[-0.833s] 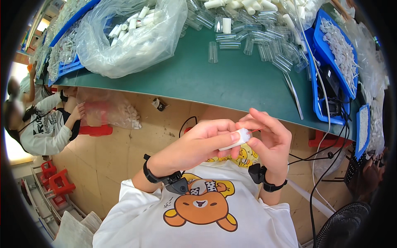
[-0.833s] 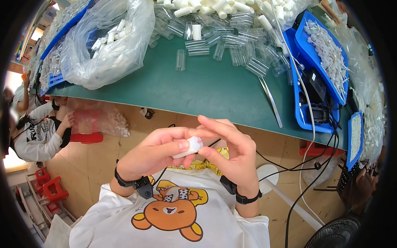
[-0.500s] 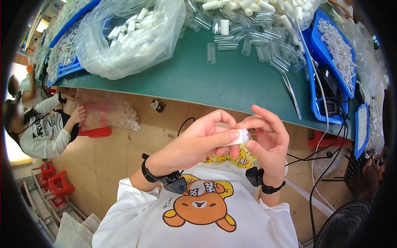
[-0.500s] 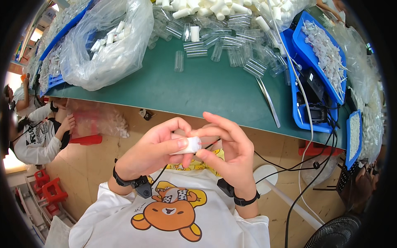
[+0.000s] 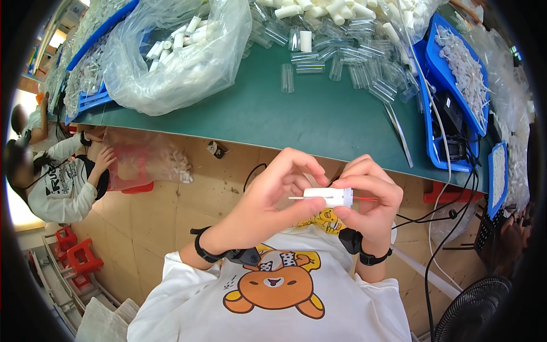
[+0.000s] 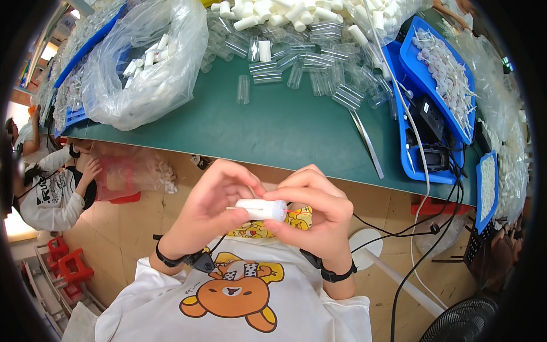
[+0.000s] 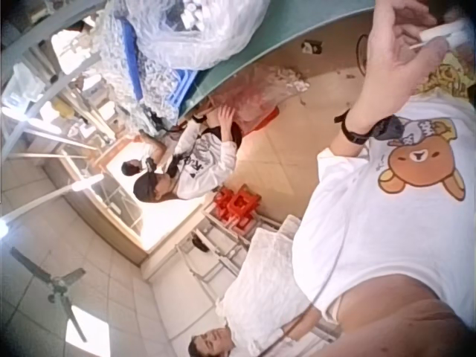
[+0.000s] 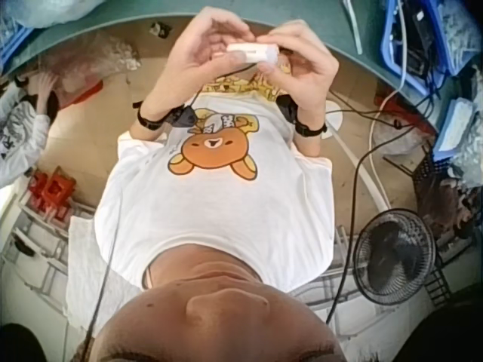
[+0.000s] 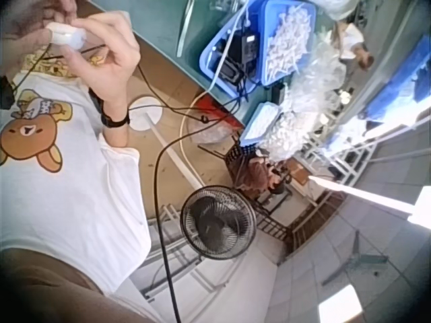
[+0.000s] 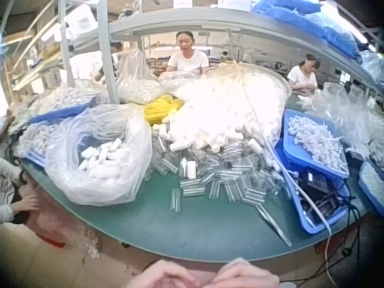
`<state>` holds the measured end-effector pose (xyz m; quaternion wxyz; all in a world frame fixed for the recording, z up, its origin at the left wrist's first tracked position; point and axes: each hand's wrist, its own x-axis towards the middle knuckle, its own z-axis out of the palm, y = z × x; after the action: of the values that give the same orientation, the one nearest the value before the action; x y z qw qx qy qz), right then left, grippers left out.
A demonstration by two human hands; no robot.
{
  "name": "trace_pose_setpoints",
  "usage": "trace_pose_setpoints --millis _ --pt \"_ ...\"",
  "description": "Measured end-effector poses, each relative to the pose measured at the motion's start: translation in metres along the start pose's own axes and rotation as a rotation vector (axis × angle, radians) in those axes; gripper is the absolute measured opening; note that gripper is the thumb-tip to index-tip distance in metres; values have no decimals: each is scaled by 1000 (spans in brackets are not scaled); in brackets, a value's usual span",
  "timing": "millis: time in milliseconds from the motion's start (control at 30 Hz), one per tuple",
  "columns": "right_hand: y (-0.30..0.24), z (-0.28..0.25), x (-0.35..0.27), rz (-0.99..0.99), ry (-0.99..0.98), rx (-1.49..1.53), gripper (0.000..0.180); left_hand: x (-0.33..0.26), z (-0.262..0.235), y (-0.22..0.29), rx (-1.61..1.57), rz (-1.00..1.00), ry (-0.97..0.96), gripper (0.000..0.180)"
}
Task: The person repeatedly picks up small white cylindrical objects and clear plastic tubes from a table, inserts the white objects into the tubes, and places the assembled units into a blue tray. The person works one at a time, handling each component by hand.
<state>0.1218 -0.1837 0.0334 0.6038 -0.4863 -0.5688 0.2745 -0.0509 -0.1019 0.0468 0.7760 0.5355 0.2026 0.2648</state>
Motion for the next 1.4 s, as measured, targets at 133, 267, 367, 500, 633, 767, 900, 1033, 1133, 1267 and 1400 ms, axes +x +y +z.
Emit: trace_pose_setpoints --millis 133,267,367,500,633,767,900,1033,1133,1267,1400 --pt "3 0 -10 47 138 43 31 3 -9 -2 389 217 -88 30" --pt "9 -5 -22 68 354 55 21 11 -16 6 595 163 52 22" --pt "6 -13 -31 142 497 172 21 37 -34 1 890 186 326 21" --pt "-7 -18 -32 272 594 311 18 83 -49 -8 1145 246 515 32" --pt "-7 -17 -37 392 614 314 18 111 -54 -20 1343 210 559 37" --pt "-4 -17 -39 396 573 436 25 121 -55 -23 1445 187 571 29" --pt "0 -14 -40 392 481 431 27 113 -60 -24 1361 263 558 24" --pt "3 -9 -37 376 468 447 27 86 -53 -6 866 181 369 24" --pt "3 -10 -28 295 444 346 25 55 -37 15 551 93 143 27" --pt "-17 -10 1 56 379 233 22 25 -26 22 398 151 -70 31" --pt "-31 -7 26 -172 286 153 22 12 -17 27 483 229 -193 41"
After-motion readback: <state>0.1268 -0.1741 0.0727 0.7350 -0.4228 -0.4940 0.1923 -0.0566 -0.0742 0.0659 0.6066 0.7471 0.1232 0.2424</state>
